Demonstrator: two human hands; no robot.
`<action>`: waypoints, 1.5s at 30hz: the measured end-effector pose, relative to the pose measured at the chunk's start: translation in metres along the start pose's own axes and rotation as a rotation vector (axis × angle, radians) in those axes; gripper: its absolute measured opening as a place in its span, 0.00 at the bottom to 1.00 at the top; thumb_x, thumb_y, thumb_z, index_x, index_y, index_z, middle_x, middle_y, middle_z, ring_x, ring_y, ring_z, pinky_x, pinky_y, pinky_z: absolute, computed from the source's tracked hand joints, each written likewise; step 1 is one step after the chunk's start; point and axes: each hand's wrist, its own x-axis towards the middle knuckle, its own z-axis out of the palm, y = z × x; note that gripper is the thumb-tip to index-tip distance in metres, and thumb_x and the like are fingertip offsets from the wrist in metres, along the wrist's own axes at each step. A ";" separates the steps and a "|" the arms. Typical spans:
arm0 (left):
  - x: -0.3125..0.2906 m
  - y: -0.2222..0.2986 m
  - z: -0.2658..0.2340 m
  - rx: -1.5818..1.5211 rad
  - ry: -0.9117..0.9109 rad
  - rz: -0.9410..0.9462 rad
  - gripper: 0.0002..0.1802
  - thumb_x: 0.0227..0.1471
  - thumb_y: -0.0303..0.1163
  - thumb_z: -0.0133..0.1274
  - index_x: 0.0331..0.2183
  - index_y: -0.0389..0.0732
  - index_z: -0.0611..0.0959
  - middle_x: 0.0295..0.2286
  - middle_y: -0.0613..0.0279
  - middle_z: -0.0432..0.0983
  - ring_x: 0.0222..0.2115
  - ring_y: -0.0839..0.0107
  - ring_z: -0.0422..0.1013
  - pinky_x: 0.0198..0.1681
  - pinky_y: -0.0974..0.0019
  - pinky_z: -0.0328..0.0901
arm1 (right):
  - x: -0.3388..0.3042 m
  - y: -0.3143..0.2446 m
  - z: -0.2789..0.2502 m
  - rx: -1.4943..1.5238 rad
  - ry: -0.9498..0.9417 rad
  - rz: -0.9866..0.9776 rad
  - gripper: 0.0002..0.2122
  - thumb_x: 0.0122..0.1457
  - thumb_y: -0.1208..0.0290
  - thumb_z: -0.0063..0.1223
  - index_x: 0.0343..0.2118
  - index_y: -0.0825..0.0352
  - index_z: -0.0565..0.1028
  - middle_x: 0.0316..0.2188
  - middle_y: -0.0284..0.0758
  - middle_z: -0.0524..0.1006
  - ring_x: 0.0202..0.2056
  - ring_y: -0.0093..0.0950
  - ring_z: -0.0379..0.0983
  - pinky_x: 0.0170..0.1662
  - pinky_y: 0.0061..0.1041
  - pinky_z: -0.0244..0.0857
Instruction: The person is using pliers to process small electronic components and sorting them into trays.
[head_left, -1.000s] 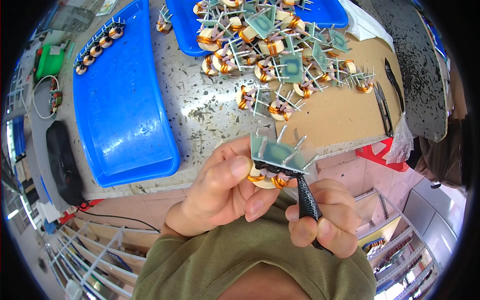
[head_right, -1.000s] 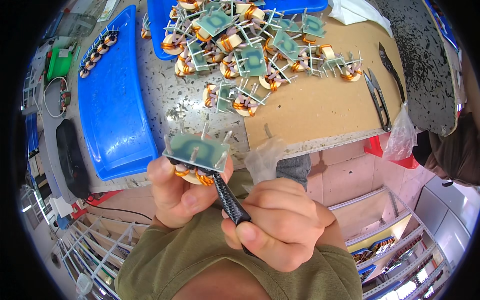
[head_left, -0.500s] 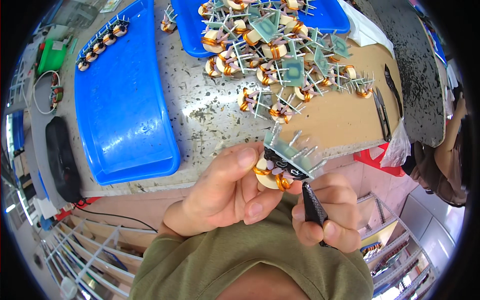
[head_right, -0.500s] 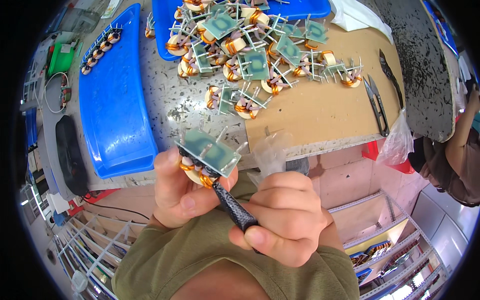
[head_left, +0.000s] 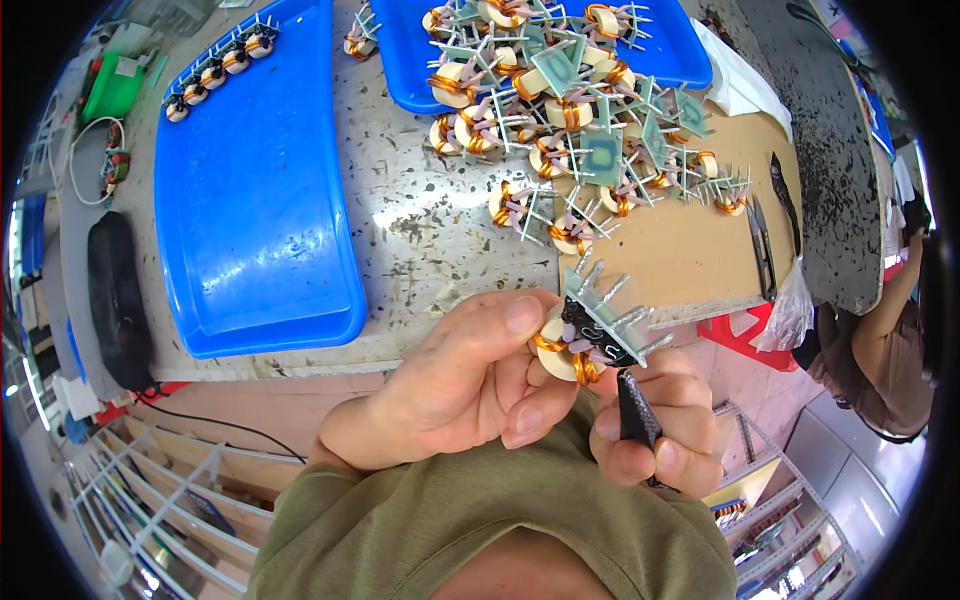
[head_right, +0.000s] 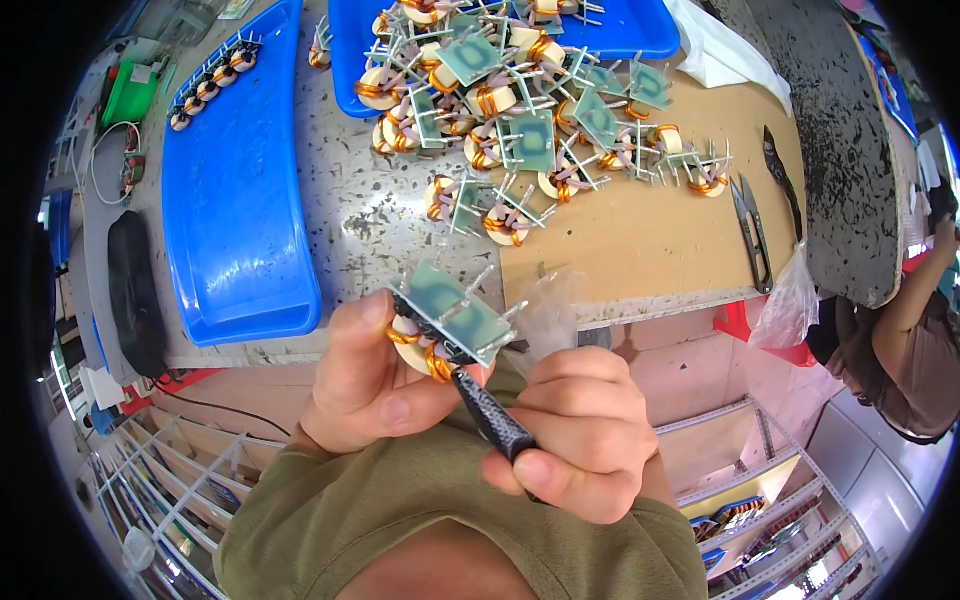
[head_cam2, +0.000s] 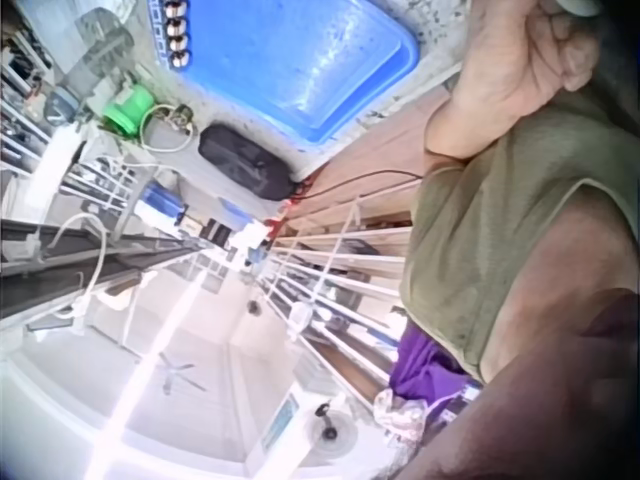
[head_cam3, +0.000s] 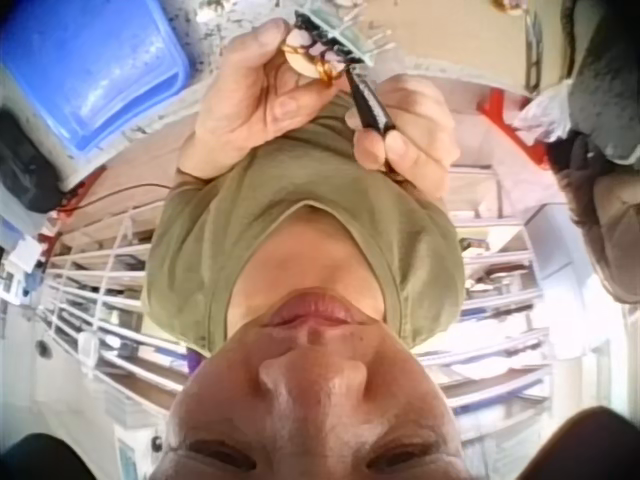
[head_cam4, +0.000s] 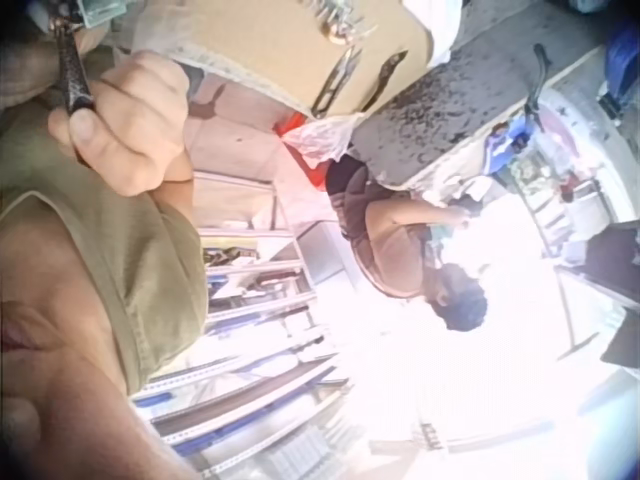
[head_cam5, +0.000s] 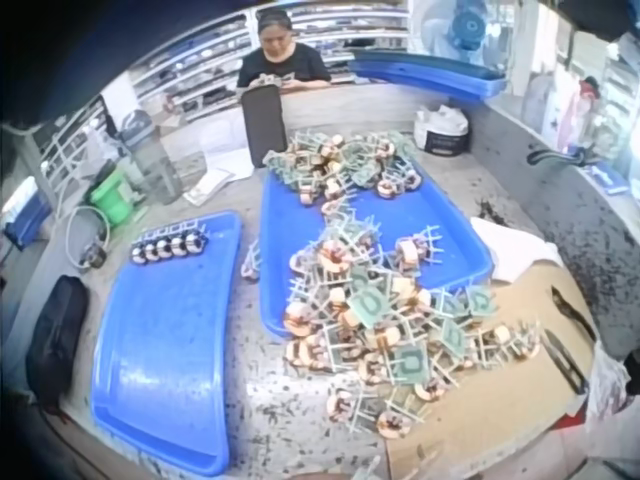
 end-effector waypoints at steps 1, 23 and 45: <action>0.000 0.000 -0.001 -0.001 -0.002 0.002 0.21 0.51 0.43 0.40 0.33 0.30 0.69 0.26 0.53 0.69 0.14 0.74 0.61 0.14 0.74 0.56 | 0.000 0.000 0.000 0.001 -0.003 -0.001 0.14 0.45 0.73 0.55 0.32 0.68 0.63 0.16 0.33 0.69 0.12 0.23 0.62 0.16 0.20 0.57; 0.000 -0.003 0.003 0.294 0.155 0.105 0.31 0.41 0.50 0.50 0.34 0.27 0.70 0.28 0.50 0.72 0.10 0.82 0.60 0.10 0.81 0.55 | 0.005 0.001 0.005 0.011 -0.050 -0.002 0.14 0.43 0.74 0.57 0.31 0.68 0.64 0.17 0.34 0.69 0.13 0.23 0.63 0.17 0.19 0.57; 0.003 -0.004 -0.006 0.133 0.043 0.200 0.06 0.47 0.26 0.47 0.30 0.35 0.69 0.23 0.60 0.69 0.16 0.75 0.64 0.17 0.74 0.60 | 0.011 0.003 0.000 0.141 -0.007 0.016 0.14 0.45 0.72 0.55 0.32 0.68 0.63 0.18 0.34 0.69 0.11 0.22 0.62 0.14 0.19 0.56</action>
